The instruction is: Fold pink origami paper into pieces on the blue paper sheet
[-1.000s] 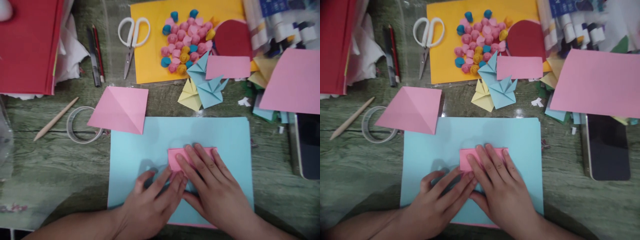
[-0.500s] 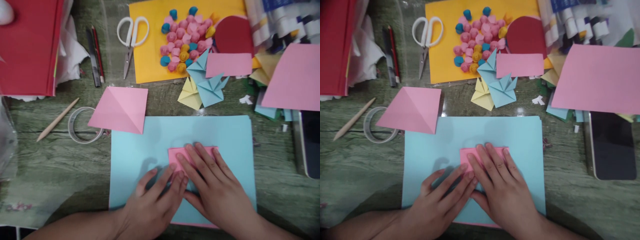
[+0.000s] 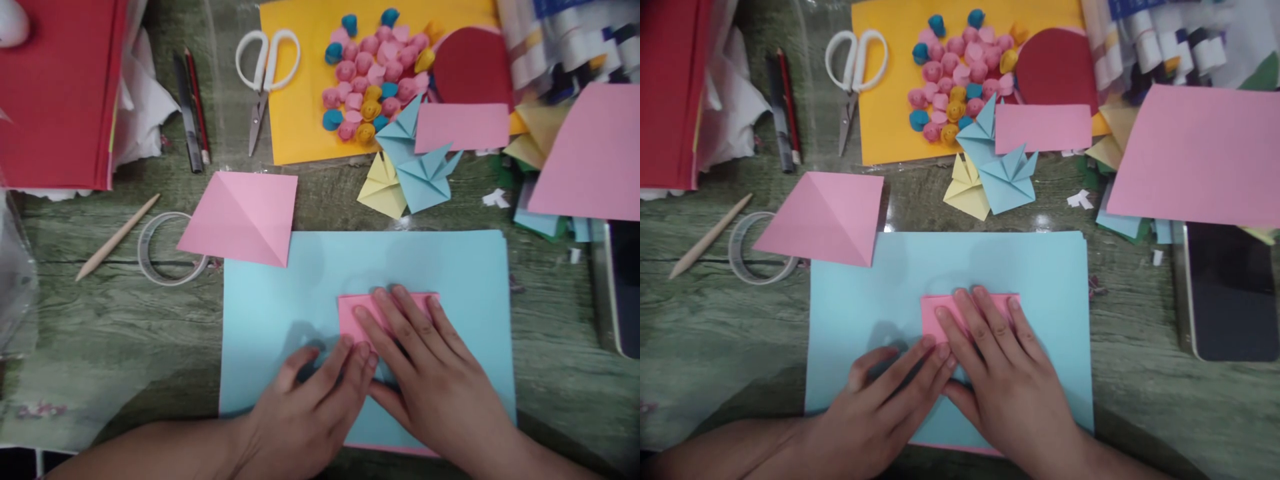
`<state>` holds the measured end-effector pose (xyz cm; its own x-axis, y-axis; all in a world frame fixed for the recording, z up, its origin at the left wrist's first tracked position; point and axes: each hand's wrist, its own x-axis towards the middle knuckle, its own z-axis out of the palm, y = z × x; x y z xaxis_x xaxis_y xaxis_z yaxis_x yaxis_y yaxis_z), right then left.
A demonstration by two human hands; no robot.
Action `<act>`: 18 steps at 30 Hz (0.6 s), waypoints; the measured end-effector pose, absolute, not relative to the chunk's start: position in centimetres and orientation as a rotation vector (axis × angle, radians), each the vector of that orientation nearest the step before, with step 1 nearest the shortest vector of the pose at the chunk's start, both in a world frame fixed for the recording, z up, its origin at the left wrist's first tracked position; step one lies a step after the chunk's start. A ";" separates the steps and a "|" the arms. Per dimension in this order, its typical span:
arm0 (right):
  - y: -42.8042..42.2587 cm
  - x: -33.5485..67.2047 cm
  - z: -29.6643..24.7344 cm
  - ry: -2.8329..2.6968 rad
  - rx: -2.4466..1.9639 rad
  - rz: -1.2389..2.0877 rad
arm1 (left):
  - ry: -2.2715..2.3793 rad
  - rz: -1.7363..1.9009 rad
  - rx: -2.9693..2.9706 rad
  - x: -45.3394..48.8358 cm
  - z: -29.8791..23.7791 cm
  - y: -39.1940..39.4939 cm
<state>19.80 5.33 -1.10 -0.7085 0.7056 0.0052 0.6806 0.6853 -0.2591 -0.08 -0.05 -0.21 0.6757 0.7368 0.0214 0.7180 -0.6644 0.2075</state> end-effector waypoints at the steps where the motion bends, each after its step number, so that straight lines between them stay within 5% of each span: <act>1: 5.3 19.8 -1.1 -2.788 -1.150 0.361 | 1.193 0.154 2.706 0.0 -0.2 -0.1; 18: 5.4 19.6 -1.2 -2.791 -1.150 0.356 | 1.203 0.184 2.649 0.0 -0.2 -0.1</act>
